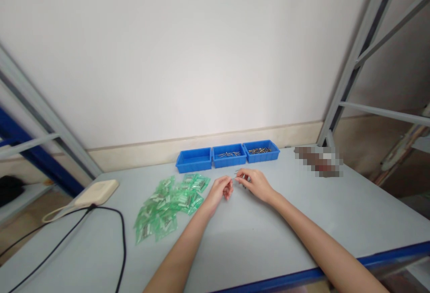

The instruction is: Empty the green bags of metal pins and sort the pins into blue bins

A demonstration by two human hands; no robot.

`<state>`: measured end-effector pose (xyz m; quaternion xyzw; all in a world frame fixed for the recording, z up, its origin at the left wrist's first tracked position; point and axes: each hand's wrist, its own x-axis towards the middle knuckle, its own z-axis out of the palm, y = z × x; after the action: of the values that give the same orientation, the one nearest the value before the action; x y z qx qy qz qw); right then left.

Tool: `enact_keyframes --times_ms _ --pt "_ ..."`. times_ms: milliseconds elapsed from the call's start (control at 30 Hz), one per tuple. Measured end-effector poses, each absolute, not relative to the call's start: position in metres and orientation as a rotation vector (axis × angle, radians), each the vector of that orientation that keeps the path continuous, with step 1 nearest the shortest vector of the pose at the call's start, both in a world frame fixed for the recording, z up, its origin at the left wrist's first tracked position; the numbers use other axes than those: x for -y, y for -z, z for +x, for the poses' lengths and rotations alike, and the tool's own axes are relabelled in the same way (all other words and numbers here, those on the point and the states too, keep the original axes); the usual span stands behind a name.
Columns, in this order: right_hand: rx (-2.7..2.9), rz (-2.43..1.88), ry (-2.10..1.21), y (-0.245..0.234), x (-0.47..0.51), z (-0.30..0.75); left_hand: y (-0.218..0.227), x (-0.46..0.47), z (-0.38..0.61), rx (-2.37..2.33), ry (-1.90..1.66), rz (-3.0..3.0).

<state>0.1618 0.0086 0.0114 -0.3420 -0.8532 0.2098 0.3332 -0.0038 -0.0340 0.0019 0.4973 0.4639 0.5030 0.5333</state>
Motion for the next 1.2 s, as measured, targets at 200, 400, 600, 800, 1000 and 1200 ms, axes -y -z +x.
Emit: enact_keyframes --times_ms 200,400,600,800,1000,1200 --pt "2.264 -0.917 -0.493 -0.025 -0.023 0.146 0.000 0.028 -0.006 -1.128 -1.219 1.134" --pt "2.263 -1.453 0.036 -0.064 -0.064 0.114 0.006 0.020 -0.017 -1.179 -1.232 1.036" --pt "2.439 -1.489 0.035 -0.051 -0.055 0.145 0.012 0.017 -0.020 -1.146 -1.252 1.034" --pt "2.518 -1.257 -0.168 -0.001 -0.053 0.177 0.013 0.016 -0.013 -1.136 -1.215 1.087" --pt "2.313 -1.235 -0.361 0.024 -0.065 0.172 0.013 0.020 -0.019 -1.126 -1.246 1.116" --pt "2.330 -1.203 -0.371 0.025 -0.062 0.176 0.014 0.019 -0.015 -1.163 -1.218 1.154"
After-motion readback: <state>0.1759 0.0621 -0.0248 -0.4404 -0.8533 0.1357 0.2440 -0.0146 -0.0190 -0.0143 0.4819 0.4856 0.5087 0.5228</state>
